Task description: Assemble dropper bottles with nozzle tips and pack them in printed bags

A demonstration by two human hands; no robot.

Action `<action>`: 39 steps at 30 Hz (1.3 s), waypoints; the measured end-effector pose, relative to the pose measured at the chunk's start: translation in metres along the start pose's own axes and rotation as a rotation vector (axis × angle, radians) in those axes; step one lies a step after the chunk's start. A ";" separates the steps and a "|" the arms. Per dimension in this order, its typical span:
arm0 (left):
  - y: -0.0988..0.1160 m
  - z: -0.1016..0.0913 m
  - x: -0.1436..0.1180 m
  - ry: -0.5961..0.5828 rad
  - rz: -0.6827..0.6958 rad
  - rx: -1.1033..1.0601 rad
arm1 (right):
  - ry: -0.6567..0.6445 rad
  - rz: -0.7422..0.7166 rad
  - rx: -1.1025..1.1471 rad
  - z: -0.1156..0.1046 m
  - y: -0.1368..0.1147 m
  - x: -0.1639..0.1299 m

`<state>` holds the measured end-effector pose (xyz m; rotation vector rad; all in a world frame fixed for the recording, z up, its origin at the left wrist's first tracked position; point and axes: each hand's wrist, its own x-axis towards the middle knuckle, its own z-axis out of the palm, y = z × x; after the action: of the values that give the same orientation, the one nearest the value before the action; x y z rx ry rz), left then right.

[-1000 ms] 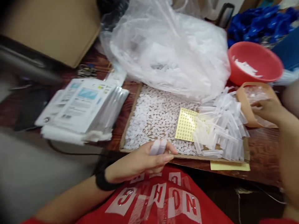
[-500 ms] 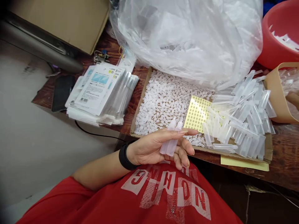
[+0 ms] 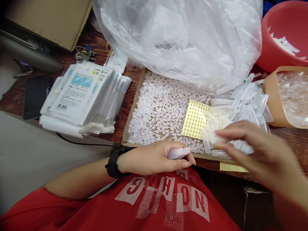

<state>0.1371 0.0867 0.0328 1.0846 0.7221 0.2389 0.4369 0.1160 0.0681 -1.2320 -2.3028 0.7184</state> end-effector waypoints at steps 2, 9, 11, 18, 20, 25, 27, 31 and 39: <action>0.004 -0.001 0.001 -0.003 -0.038 0.200 | -0.165 -0.150 0.039 0.020 -0.021 0.003; 0.015 -0.005 -0.006 0.041 -0.046 0.486 | -0.173 -0.357 -0.046 0.037 -0.040 0.003; 0.017 -0.006 -0.007 0.031 -0.041 0.501 | -0.156 -0.391 -0.070 0.038 -0.039 0.005; 0.020 -0.003 -0.007 -0.034 -0.029 0.580 | -0.095 -0.502 -0.096 0.053 -0.041 0.013; 0.020 -0.002 -0.007 -0.019 -0.034 0.613 | -0.068 -0.509 -0.183 0.053 -0.040 0.012; 0.019 0.000 -0.007 0.012 -0.058 0.696 | -0.026 -0.586 -0.231 0.051 -0.036 0.009; 0.018 0.002 -0.007 -0.001 -0.025 0.716 | -0.047 -0.599 -0.292 0.051 -0.035 0.009; 0.020 0.002 -0.005 0.010 -0.021 0.742 | -0.047 -0.629 -0.341 0.050 -0.034 0.009; 0.018 0.001 -0.003 -0.006 -0.026 0.724 | -0.071 -0.687 -0.377 0.047 -0.035 0.012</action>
<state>0.1382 0.0930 0.0502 1.7579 0.8407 -0.0628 0.3813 0.0981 0.0545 -0.4617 -2.7508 0.0859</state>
